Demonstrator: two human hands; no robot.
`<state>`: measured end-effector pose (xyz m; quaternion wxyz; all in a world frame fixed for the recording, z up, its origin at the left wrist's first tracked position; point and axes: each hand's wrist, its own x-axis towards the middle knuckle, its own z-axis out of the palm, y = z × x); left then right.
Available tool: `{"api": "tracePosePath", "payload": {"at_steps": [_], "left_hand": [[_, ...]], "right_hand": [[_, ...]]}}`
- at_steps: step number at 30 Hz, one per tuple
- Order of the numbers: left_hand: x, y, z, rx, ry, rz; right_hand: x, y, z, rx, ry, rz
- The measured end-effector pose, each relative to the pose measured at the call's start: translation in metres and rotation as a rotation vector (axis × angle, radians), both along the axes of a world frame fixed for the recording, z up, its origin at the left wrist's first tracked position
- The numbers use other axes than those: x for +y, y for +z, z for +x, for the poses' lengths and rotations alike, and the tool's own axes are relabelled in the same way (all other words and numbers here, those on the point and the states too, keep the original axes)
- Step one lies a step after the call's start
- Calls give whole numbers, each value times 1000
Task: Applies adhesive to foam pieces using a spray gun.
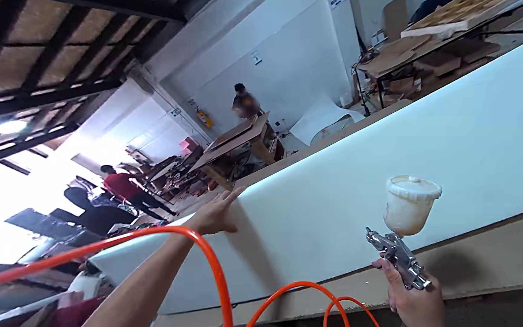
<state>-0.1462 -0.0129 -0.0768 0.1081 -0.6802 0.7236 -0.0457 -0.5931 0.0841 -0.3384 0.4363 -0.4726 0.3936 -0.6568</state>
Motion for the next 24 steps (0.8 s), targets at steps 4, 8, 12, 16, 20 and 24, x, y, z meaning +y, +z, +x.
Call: {"api": "tracePosePath", "payload": {"at_steps": [4, 8, 12, 16, 20, 24], "left_hand": [[26, -7, 14, -29, -136, -199], [29, -7, 22, -51, -217, -286], [28, 2, 6, 13, -102, -143], [21, 22, -16, 431, -144, -51], [-12, 16, -66, 581, -130, 37], [-53, 17, -117, 651, -170, 173]], "right_hand": [[1, 11, 2, -35, 34, 14], [-4, 42, 4, 5, 59, -55], [-9, 71, 24, 62, 44, -117], [-15, 85, 49, 169, -10, -150], [-22, 88, 36, 237, -91, -146], [-27, 83, -23, 432, -504, -179]]}}
